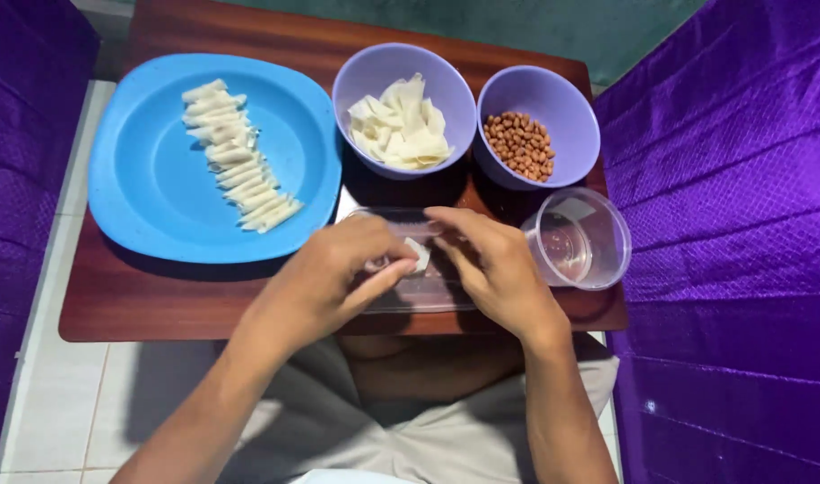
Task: A person manually wraps individual peanuts in thin white strips to prepare snacks, working at a small wooden table.
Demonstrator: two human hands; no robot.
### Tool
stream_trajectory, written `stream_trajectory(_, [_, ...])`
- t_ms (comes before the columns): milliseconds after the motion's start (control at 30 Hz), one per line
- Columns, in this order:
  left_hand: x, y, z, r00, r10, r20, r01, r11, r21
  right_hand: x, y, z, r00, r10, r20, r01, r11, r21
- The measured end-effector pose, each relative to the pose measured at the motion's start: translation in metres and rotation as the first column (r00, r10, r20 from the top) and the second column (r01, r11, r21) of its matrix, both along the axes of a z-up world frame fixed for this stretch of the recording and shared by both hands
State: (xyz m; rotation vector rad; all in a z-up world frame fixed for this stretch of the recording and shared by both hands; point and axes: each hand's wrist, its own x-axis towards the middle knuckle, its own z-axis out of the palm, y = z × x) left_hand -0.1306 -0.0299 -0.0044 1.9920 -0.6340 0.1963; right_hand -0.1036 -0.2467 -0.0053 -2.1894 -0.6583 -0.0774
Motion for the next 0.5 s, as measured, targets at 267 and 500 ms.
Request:
stream_trajectory(267, [0.000,-0.013,-0.066,0.986,0.057,0.154,-0.088,0.976,0.201,-0.020,-0.012,-0.043,0.996,-0.069,0.060,0.062,0.992,0.110])
stream_trajectory(500, [0.012,-0.028,-0.061,0.948,0.115,0.296,-0.180,0.963,0.201,-0.006,-0.049,0.022,0.971,-0.157,0.181,0.151,0.987,0.045])
